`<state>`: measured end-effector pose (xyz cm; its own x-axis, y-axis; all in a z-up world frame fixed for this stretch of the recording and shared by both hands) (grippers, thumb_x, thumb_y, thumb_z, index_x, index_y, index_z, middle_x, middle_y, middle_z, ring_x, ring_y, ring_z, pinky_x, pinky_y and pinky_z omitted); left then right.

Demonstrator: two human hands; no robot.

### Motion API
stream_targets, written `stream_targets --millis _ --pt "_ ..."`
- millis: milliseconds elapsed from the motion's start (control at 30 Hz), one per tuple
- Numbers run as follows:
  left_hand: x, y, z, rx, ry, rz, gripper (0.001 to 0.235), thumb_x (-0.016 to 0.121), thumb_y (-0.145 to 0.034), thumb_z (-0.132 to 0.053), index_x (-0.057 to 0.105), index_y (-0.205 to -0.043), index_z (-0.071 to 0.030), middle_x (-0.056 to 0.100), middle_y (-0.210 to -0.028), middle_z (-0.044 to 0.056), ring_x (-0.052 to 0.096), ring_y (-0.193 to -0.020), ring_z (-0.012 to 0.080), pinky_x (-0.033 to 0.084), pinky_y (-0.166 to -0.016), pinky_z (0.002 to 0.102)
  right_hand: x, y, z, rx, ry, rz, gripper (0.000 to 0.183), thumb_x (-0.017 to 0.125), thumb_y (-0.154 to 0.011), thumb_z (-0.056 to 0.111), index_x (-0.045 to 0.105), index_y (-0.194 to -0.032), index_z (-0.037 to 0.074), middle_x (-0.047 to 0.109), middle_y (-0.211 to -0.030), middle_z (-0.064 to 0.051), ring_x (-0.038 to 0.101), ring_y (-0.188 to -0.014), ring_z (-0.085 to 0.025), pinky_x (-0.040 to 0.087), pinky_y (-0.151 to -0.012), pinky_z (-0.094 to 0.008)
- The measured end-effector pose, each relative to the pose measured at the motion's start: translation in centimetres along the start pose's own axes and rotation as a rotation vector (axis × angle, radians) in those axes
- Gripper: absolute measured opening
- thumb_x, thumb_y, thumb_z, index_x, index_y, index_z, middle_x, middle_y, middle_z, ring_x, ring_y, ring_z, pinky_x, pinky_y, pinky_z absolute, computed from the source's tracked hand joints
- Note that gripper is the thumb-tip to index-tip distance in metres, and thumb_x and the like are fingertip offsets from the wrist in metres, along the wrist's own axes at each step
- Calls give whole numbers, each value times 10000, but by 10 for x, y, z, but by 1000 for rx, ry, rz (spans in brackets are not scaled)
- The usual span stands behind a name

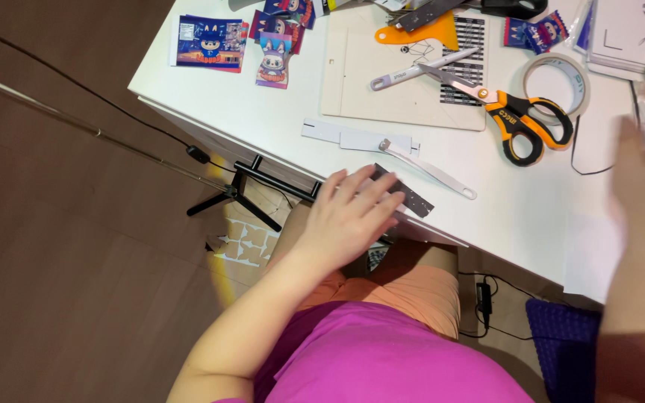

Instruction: The person uses a weeding tool to remove small pieces from a white paper strip with printed lines. They repeatedly pick at the paper, lift off tiny fragments, and place them on the table. The person continues this process on different sections of the paper strip throughout the clip.

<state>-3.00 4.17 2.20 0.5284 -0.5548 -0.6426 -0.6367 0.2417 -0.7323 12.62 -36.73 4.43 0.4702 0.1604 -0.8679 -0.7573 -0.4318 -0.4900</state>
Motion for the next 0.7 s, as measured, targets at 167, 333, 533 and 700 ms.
stream_targets --millis 167,333,533,700 --pt "17 2 -10 146 -32 -71 112 678 -984 -152 711 -1084 -190 710 -1165 24 660 -1170 259 492 -1011 469 21 -29 167 -120 -285 112 335 782 -973 231 761 -1306 198 751 -1246 6 689 -1213 -245 543 -1048 -380" --pt "0 -10 -6 249 41 -193 97 625 -1023 -200 703 -969 -181 673 -929 22 695 -899 215 559 -811 372 43 -35 228 -222 -259 160 384 725 -922 353 726 -1281 219 733 -1119 2 687 -1027 -227 563 -880 -358" --pt "-14 -53 53 208 -166 -250 123 614 -1048 -247 711 -1005 -187 685 -1008 31 682 -926 241 544 -772 384 38 -32 203 -52 -501 -110 321 737 -913 55 778 -1230 51 679 -916 -88 652 -796 -288 558 -744 -414" --pt "53 -64 109 151 -278 -163 71 729 -931 -207 683 -878 -211 593 -844 -25 647 -889 203 496 -775 354 17 -35 194 242 -1012 -167 424 488 -944 -238 573 -1347 -135 545 -761 -149 604 -527 -229 531 -515 -313"
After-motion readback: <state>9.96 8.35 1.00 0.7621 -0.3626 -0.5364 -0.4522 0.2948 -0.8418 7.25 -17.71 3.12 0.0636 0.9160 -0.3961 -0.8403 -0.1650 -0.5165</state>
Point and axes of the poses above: each hand's wrist, its own y-axis away from the middle knuckle, its own x-axis out of the palm, z = x × y, the point moved 6 cm from there along -y, towards the middle knuckle
